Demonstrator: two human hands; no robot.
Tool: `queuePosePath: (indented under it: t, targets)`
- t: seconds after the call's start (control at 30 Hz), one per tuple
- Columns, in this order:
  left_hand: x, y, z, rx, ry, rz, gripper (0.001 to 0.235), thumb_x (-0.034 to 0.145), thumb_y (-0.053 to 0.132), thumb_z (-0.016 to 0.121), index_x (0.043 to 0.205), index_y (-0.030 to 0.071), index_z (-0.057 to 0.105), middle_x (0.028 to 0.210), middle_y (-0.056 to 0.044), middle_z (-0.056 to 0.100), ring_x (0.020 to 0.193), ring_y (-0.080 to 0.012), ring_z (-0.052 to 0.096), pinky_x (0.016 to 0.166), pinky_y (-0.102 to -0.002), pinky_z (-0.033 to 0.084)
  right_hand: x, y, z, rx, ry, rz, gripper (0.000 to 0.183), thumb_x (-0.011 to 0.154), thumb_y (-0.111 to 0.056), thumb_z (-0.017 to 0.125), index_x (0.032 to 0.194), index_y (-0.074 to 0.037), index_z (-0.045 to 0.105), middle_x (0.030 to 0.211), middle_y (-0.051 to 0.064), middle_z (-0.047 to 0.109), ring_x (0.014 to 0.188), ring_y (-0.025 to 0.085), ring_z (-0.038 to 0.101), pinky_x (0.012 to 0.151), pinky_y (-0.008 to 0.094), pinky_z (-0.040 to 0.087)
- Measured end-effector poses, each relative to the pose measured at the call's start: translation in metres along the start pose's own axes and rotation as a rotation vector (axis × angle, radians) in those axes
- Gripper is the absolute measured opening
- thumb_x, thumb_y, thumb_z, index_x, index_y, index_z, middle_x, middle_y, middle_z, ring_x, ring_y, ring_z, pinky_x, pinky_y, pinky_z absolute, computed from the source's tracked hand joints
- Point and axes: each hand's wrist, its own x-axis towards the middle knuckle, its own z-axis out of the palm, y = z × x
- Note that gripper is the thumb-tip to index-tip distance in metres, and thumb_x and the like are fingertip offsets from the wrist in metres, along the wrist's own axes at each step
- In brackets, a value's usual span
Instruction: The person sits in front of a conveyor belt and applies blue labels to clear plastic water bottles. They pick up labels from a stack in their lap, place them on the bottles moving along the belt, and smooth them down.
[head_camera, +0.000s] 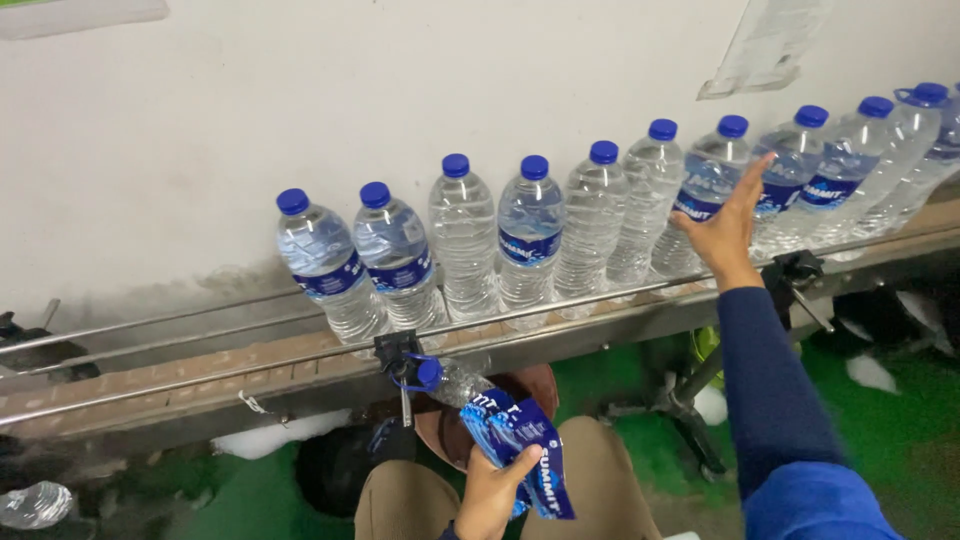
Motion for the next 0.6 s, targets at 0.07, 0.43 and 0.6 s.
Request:
queuePosePath:
  t: [0.07,0.43,0.6]
  targets:
    - [-0.004,0.001,0.001,-0.026,0.083,0.033,0.041,0.062,0.018,0.077,0.100,0.003,0.069,0.095,-0.011,0.073,0.087,-0.0251,0.070,0.080,-0.040,0.058,-0.009,0.017,-0.009,-0.065,0.011,-0.037,0.126,0.074,0.002,0.080,0.138,-0.021,-0.026,0.148,0.027,-0.016,0.142,0.039,-0.008,0.111,0.057,0.018]
    - [0.002,0.025,0.010,-0.198,0.338,0.163,0.063,0.066,0.012,0.071,0.122,0.007,0.042,0.112,-0.014,0.060,0.097,-0.0275,0.060,0.087,-0.042,0.050,-0.232,-0.091,0.046,0.863,-0.794,-0.043,0.021,0.066,-0.017,0.080,0.080,-0.007,0.067,0.089,0.006,0.062,0.071,0.012,0.058,0.061,0.024,0.046]
    - [0.003,0.023,0.009,-0.245,0.426,0.274,0.080,0.069,0.013,0.066,0.137,0.012,0.025,0.126,-0.011,0.052,0.111,-0.0251,0.054,0.097,-0.040,0.043,-0.213,-0.132,0.030,0.868,-0.991,-0.129,0.025,0.070,-0.028,0.077,0.073,-0.004,0.069,0.084,0.007,0.064,0.071,0.015,0.059,0.060,0.026,0.047]
